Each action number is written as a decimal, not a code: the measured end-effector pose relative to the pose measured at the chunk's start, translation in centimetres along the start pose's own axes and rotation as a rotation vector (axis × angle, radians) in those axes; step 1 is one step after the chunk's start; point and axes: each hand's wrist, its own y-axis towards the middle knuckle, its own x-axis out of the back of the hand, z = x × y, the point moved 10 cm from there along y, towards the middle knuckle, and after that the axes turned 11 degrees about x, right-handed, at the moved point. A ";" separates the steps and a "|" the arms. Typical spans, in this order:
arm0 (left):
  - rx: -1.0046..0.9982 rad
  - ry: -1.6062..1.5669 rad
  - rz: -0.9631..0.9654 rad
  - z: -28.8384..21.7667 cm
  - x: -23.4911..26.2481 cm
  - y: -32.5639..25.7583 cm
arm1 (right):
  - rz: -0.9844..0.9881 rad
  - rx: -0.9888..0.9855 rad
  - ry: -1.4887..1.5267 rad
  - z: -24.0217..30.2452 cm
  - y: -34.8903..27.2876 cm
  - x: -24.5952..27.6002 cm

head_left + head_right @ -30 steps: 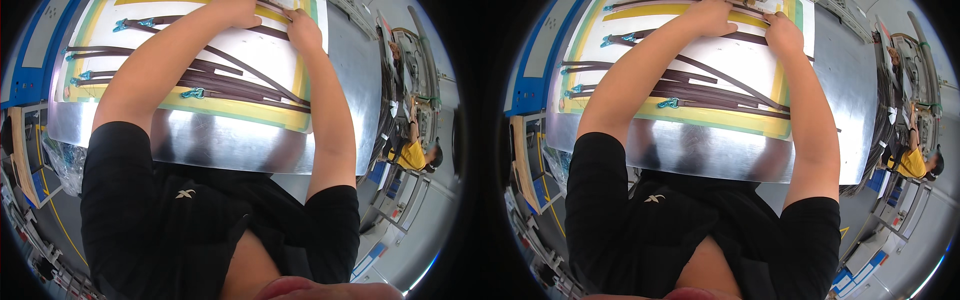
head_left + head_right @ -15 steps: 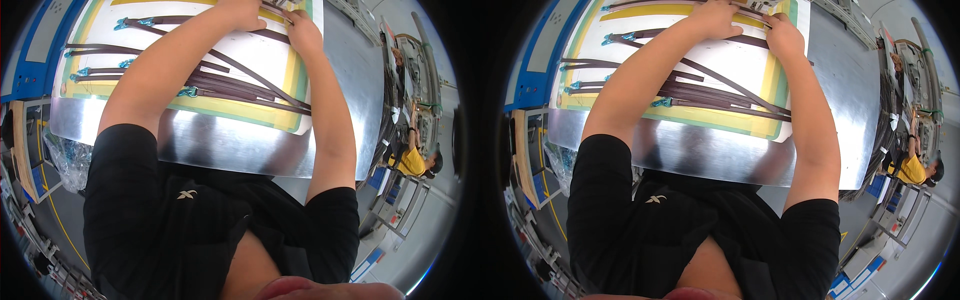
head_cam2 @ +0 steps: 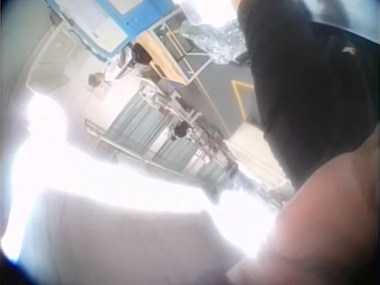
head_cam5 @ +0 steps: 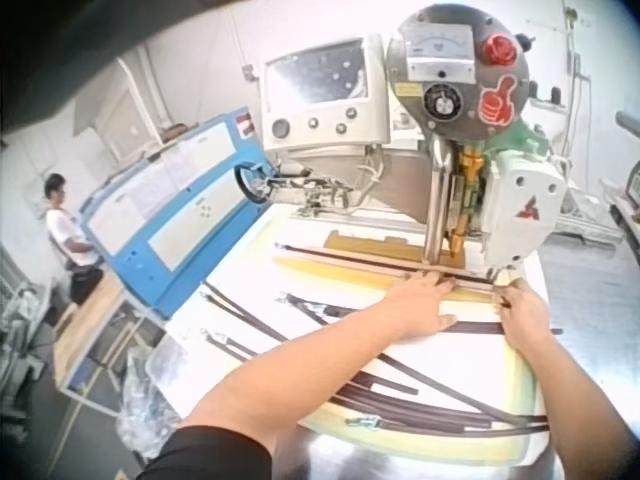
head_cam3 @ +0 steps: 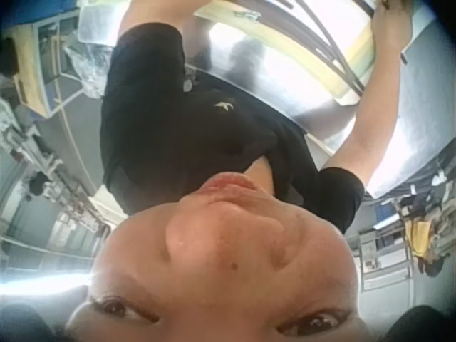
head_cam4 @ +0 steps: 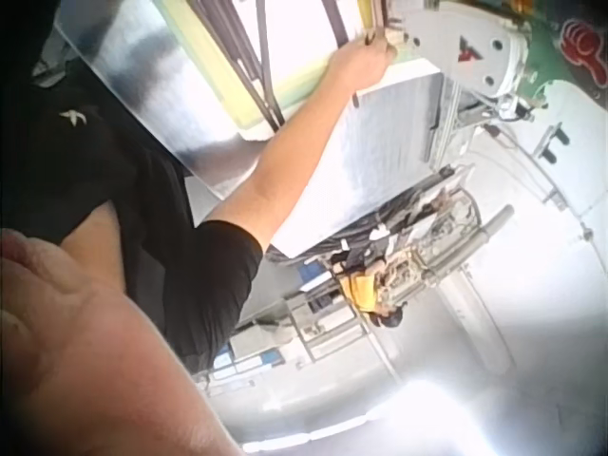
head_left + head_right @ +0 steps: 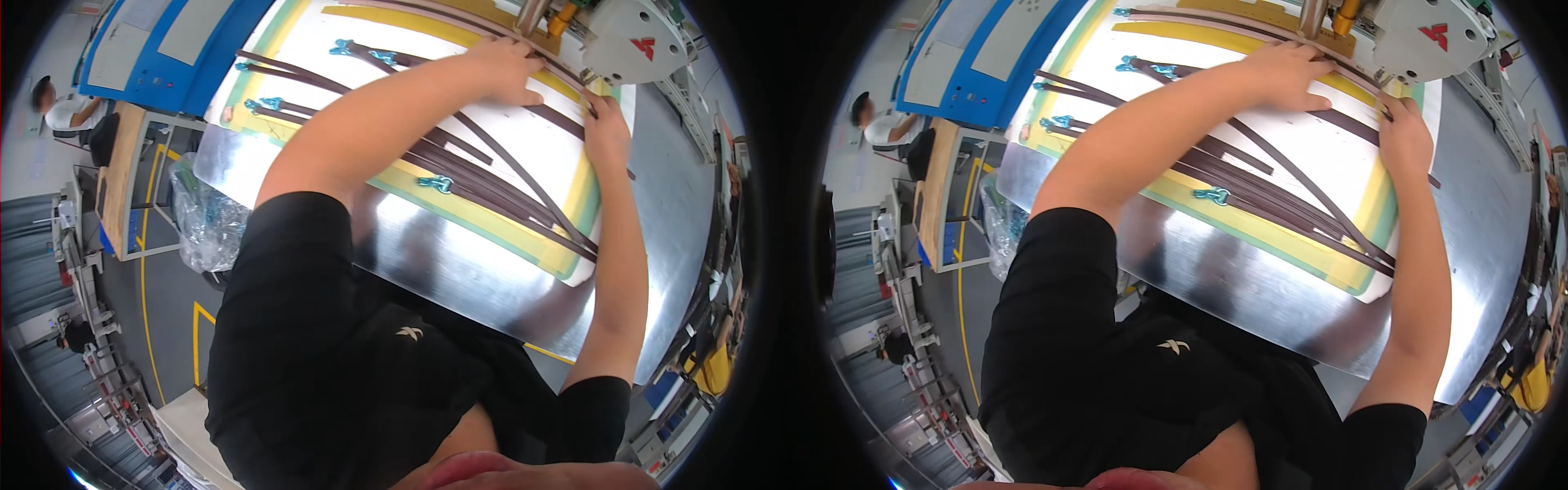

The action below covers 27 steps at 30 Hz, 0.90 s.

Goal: The person aligns multiple dark brown cables on a marked work surface, secures them with blue clips, and uses a machine to process the ends. The person repeatedly picks up, aligns, and clips the cables, then feeds them into the machine for processing.

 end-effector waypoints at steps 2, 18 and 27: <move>0.046 0.006 0.001 4.2 0.8 -1.0 | 0.002 -0.020 0.008 0.1 0.0 0.3; 0.621 0.254 -0.094 34.0 5.4 -3.6 | -0.010 -0.055 0.030 0.3 0.1 0.8; 0.648 0.174 -0.248 23.6 14.3 -10.9 | 0.003 -0.071 0.071 -0.5 -0.2 0.6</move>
